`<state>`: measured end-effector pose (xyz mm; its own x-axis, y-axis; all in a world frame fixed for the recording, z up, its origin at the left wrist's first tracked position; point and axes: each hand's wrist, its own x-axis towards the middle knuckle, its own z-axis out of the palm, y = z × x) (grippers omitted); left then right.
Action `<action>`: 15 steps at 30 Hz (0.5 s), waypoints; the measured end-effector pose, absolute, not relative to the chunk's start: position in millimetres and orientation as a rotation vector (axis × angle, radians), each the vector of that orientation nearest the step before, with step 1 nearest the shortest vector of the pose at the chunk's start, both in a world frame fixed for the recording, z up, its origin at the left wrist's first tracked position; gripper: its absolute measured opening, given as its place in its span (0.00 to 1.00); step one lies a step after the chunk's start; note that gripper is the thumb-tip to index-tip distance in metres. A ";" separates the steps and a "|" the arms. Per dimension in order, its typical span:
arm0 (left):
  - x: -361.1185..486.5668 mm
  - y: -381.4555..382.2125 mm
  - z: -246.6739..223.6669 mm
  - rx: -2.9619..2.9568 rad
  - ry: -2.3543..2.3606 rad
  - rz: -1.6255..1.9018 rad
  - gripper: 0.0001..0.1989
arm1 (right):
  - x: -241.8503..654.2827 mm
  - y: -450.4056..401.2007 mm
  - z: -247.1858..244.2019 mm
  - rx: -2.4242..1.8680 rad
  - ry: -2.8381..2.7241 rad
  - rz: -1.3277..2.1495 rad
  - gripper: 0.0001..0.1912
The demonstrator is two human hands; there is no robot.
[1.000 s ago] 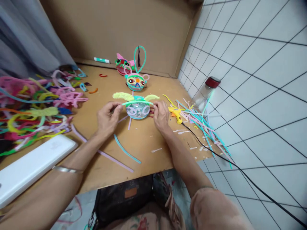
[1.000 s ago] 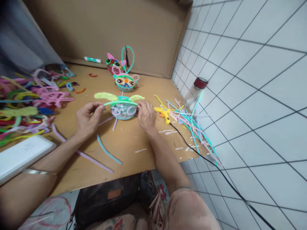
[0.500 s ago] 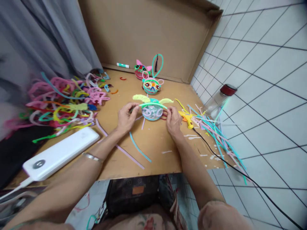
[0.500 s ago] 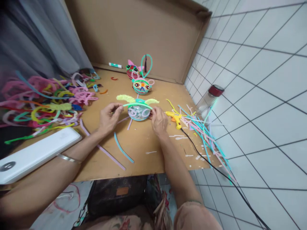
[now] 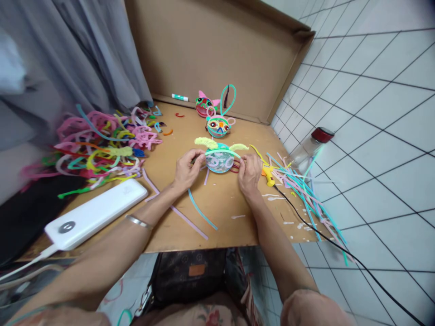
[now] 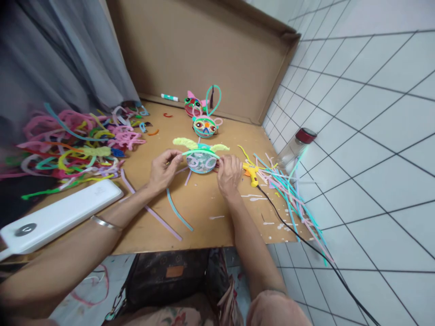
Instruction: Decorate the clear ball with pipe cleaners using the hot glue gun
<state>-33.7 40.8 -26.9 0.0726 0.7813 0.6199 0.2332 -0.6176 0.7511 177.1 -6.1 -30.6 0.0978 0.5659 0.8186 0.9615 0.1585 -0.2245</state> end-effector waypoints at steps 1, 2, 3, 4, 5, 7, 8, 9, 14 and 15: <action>-33.6 39.9 -26.5 1.897 0.998 1.575 0.15 | 176.5 -7.3 -30.4 -1.516 -1.577 -0.573 0.15; -33.8 39.1 -25.9 1.897 0.997 1.581 0.15 | 176.1 -8.1 -30.5 -1.515 -1.578 -0.568 0.14; -34.1 38.3 -25.3 1.897 0.998 1.583 0.14 | 176.0 -8.5 -31.0 -1.512 -1.579 -0.565 0.14; -34.6 37.5 -24.7 1.896 1.004 1.586 0.14 | 176.1 -8.6 -31.8 -1.507 -1.578 -0.561 0.14; -35.2 36.7 -24.1 1.893 1.011 1.589 0.14 | 176.5 -8.4 -32.7 -1.501 -1.574 -0.554 0.14; -36.2 35.6 -23.4 1.892 1.025 1.596 0.14 | 177.8 -7.6 -34.7 -1.487 -1.571 -0.528 0.14; -36.5 35.4 -23.4 1.895 1.032 1.599 0.14 | 178.5 -7.2 -35.7 -1.476 -1.574 -0.514 0.14; -36.7 35.5 -23.7 1.900 1.038 1.604 0.14 | 179.0 -6.9 -36.7 -1.466 -1.581 -0.501 0.14; -37.0 40.9 -28.3 1.947 1.083 1.584 0.14 | 178.8 -5.1 -41.7 -1.470 -1.568 -0.470 0.13; -37.5 42.1 -29.2 1.956 1.092 1.582 0.14 | 179.1 -4.9 -41.9 -1.475 -1.552 -0.466 0.13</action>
